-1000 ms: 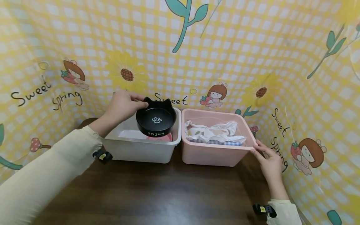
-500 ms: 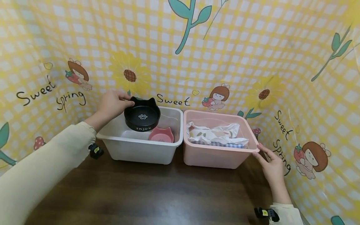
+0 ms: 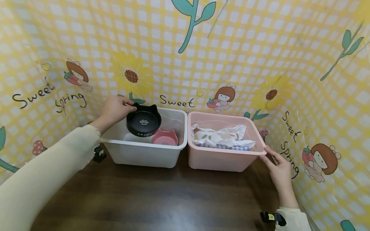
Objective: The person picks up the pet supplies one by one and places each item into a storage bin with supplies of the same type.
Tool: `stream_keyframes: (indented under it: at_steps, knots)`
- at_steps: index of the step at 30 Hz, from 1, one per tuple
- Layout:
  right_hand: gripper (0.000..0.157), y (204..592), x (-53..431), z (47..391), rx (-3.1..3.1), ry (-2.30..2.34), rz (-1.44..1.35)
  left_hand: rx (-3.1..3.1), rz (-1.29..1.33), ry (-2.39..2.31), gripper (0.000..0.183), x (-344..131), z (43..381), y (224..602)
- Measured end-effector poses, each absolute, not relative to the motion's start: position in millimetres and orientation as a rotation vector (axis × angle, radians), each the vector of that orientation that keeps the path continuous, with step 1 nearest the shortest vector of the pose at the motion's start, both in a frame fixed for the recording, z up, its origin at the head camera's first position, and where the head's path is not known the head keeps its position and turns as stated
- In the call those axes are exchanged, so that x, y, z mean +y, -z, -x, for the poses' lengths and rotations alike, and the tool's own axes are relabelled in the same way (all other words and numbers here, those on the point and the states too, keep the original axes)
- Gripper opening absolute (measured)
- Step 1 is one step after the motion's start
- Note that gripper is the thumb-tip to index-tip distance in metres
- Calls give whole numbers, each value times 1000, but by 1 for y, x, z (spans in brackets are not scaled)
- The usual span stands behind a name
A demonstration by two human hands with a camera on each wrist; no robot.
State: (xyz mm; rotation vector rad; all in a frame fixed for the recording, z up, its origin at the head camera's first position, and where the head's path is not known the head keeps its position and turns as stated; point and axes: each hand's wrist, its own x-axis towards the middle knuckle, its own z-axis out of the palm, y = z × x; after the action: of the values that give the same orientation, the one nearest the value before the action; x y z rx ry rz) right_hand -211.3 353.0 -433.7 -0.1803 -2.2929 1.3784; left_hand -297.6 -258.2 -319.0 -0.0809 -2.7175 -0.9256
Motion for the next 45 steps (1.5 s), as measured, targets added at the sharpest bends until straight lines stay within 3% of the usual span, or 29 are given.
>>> stream_keyframes:
  at_steps: [14,25,45]
  knots:
    - [41,437,353,214,-2226,-1390,145,-2842,179,851,32,-258,309,345]
    - [42,438,355,213,-2227,-1413,156,-2872,185,773,18,-258,310,359]
    - [42,438,354,213,-2251,-1399,162,-2931,195,726,22,-267,315,363]
